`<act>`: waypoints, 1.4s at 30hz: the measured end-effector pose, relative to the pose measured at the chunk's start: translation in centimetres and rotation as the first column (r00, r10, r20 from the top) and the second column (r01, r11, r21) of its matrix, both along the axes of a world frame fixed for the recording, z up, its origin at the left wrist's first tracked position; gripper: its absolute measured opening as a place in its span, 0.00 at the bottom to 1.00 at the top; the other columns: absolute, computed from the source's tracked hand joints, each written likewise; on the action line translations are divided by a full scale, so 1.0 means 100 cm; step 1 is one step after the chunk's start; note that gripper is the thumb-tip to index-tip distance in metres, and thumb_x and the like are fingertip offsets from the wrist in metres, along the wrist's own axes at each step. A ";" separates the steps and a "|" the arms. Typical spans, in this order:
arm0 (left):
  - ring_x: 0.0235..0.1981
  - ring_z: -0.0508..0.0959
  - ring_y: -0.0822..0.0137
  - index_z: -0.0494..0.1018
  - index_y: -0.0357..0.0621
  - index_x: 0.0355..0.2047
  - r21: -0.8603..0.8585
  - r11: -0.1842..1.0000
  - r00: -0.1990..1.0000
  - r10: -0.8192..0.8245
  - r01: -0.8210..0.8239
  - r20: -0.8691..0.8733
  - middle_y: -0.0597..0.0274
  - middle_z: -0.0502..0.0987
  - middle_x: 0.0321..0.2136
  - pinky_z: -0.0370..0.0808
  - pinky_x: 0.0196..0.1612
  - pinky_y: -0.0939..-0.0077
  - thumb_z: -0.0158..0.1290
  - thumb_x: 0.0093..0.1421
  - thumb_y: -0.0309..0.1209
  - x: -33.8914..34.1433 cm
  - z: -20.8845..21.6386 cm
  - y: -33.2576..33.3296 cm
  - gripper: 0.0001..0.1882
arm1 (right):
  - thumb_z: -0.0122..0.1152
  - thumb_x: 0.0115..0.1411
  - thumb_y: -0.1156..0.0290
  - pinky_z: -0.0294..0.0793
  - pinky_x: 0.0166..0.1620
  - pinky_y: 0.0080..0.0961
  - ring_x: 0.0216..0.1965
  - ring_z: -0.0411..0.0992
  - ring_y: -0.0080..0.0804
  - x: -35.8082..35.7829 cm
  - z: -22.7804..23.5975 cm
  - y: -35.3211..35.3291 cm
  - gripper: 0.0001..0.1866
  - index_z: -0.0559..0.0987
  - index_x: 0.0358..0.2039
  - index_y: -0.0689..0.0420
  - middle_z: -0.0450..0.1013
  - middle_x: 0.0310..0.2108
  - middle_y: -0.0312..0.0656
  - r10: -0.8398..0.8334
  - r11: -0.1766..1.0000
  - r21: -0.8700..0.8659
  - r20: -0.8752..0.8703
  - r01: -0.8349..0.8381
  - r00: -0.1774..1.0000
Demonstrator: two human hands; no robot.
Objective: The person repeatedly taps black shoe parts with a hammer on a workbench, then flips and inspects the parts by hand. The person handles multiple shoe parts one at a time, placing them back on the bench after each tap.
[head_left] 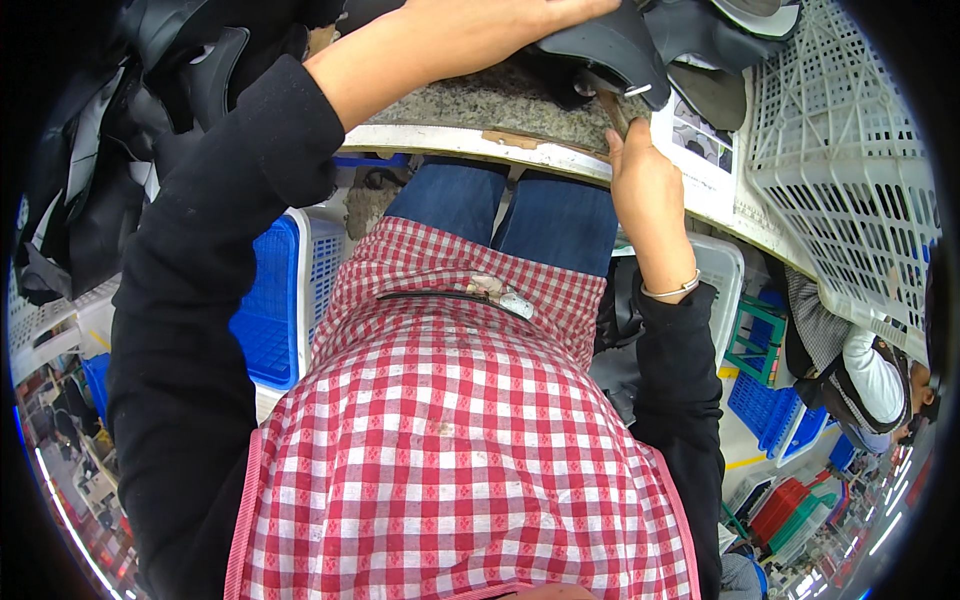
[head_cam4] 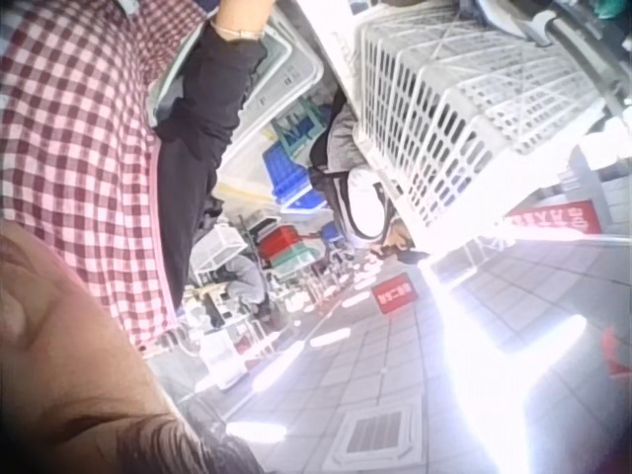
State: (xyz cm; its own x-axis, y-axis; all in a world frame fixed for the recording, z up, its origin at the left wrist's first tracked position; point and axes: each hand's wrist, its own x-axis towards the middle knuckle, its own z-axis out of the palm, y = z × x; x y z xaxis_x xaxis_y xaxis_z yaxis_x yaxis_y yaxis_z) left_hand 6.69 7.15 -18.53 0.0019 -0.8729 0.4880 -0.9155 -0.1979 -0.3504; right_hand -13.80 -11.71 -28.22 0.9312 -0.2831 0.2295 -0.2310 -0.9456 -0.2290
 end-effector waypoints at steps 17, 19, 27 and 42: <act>0.52 0.79 0.42 0.73 0.38 0.58 -0.092 0.961 0.356 0.008 -0.262 -0.935 0.38 0.80 0.48 0.73 0.58 0.57 0.55 0.65 0.36 0.032 -0.085 0.031 0.23 | 0.56 0.72 0.60 0.75 0.31 0.55 0.29 0.76 0.67 0.034 0.072 0.019 0.16 0.69 0.36 0.61 0.76 0.24 0.60 0.151 0.985 0.106 -0.128 -0.137 0.980; 0.52 0.79 0.43 0.72 0.39 0.59 -0.107 0.959 0.367 -0.003 -0.263 -0.930 0.38 0.80 0.48 0.73 0.57 0.57 0.55 0.65 0.36 0.031 -0.084 0.031 0.24 | 0.58 0.71 0.62 0.74 0.28 0.52 0.26 0.76 0.64 0.036 0.072 0.021 0.16 0.69 0.36 0.61 0.76 0.22 0.58 0.165 0.986 0.009 -0.002 -0.165 0.986; 0.54 0.79 0.43 0.71 0.40 0.60 -0.126 0.937 0.427 0.027 -0.325 -0.904 0.38 0.79 0.50 0.72 0.58 0.56 0.57 0.66 0.36 0.028 -0.090 0.031 0.24 | 0.56 0.72 0.59 0.74 0.29 0.53 0.25 0.76 0.64 0.039 0.071 0.030 0.16 0.69 0.36 0.61 0.75 0.20 0.59 0.262 0.964 0.042 -0.023 -0.261 0.965; 0.62 0.76 0.45 0.67 0.39 0.65 -0.123 0.806 0.186 -0.016 -0.580 -0.982 0.42 0.74 0.61 0.70 0.65 0.60 0.66 0.62 0.33 -0.018 0.001 0.048 0.33 | 0.58 0.71 0.68 0.69 0.29 0.38 0.25 0.73 0.56 -0.024 0.102 0.046 0.17 0.72 0.53 0.68 0.74 0.25 0.57 0.127 0.773 0.634 -0.211 0.036 0.969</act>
State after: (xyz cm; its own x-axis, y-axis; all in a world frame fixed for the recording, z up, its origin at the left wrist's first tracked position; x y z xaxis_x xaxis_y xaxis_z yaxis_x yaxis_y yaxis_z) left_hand 4.90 11.94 -18.44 0.8934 -0.4141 0.1740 -0.3336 -0.3524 0.8744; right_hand -16.23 -7.15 -18.01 0.9481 -0.2429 -0.2051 -0.3142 -0.6175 -0.7212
